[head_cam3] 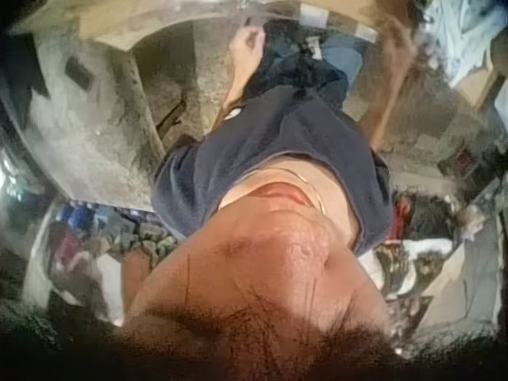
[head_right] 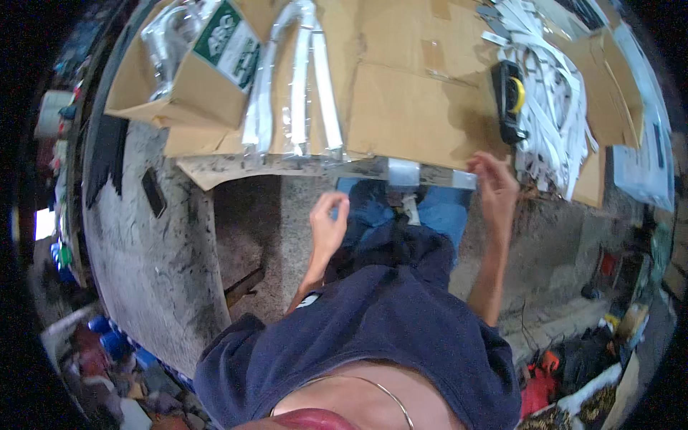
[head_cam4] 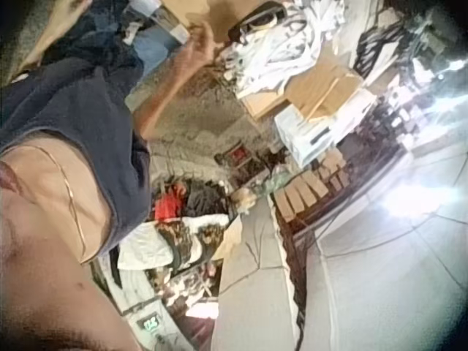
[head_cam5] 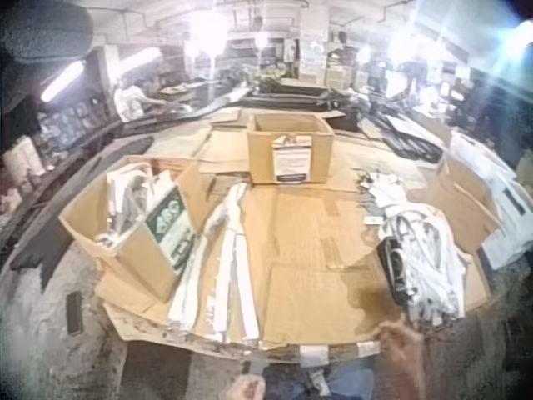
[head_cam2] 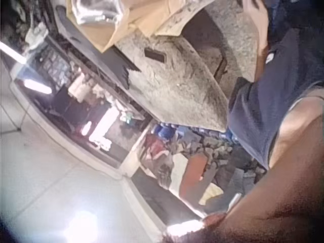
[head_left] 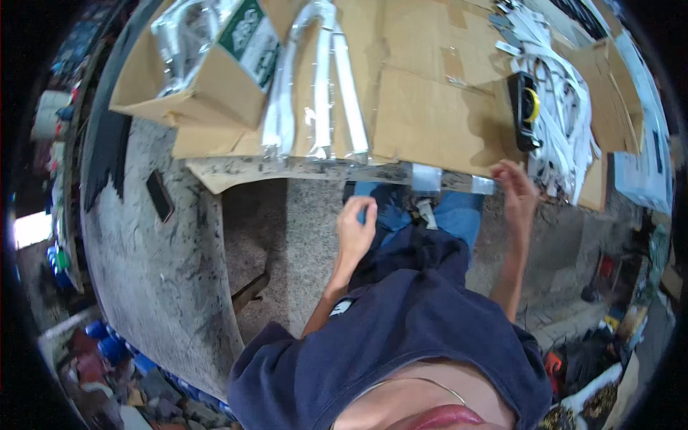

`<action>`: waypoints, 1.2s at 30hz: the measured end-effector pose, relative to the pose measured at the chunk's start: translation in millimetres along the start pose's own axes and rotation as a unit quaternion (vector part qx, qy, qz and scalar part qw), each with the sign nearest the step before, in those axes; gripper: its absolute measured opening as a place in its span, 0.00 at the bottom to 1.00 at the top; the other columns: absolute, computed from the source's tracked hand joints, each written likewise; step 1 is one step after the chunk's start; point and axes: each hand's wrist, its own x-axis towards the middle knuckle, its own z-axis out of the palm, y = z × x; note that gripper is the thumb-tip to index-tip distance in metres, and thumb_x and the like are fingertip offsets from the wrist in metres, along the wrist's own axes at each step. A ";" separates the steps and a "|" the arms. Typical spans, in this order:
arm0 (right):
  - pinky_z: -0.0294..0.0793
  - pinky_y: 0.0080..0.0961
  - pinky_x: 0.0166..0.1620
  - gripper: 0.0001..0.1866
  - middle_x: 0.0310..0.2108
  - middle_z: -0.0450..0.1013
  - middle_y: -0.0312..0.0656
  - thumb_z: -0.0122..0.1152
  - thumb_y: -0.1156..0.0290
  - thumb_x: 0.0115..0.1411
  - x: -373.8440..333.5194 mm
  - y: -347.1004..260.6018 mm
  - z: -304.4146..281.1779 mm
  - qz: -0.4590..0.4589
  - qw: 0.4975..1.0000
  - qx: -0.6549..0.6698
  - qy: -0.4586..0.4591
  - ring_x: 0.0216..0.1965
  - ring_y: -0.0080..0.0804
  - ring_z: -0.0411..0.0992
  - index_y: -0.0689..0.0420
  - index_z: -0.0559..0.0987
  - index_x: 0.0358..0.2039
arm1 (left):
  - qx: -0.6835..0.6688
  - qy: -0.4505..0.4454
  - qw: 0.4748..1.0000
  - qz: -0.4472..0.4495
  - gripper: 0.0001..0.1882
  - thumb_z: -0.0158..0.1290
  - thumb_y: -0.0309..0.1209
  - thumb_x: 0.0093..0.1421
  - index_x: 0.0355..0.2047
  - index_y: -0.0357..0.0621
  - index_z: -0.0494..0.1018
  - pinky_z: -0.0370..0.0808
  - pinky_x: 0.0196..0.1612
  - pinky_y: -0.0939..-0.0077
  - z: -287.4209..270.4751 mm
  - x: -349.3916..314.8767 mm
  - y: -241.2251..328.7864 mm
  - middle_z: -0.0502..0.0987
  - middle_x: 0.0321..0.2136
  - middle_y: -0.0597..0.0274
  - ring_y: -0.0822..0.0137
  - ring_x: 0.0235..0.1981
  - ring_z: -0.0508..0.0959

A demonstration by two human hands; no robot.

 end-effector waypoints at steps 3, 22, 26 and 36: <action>0.74 0.19 0.40 0.11 0.33 0.77 0.40 0.55 0.75 0.63 4.4 16.2 11.8 0.015 0.995 0.042 0.094 0.34 0.23 0.75 0.66 0.78 0.43 | 0.023 -0.100 0.986 0.132 0.03 0.55 0.22 0.55 0.31 0.36 0.75 0.73 0.41 0.69 9.2 33.7 -5.7 0.77 0.32 0.52 0.56 0.35 0.78; 0.73 0.40 0.44 0.13 0.36 0.76 0.53 0.57 0.69 0.55 382.8 -34.9 -209.6 -0.302 0.858 -0.399 0.114 0.39 0.50 0.75 0.62 0.79 0.38 | 0.046 0.002 0.994 0.098 0.03 0.53 0.20 0.57 0.31 0.34 0.75 0.72 0.31 0.76 68.3 24.5 32.5 0.74 0.25 0.56 0.66 0.24 0.74; 0.73 0.39 0.43 0.19 0.37 0.76 0.52 0.64 0.66 0.47 433.5 -32.4 -230.5 -0.152 0.790 -0.587 -0.088 0.39 0.47 0.76 0.63 0.79 0.39 | 0.051 0.024 0.994 0.098 0.03 0.53 0.21 0.57 0.31 0.34 0.75 0.72 0.31 0.75 86.1 20.9 53.4 0.75 0.25 0.56 0.66 0.24 0.75; 0.72 0.21 0.39 0.17 0.36 0.78 0.39 0.61 0.66 0.60 326.1 -178.7 -399.2 -0.291 0.930 -0.125 0.187 0.35 0.23 0.74 0.62 0.75 0.47 | -0.013 -0.082 0.980 0.181 0.03 0.53 0.21 0.57 0.29 0.33 0.75 0.71 0.32 0.77 132.1 47.0 109.7 0.76 0.23 0.58 0.69 0.25 0.75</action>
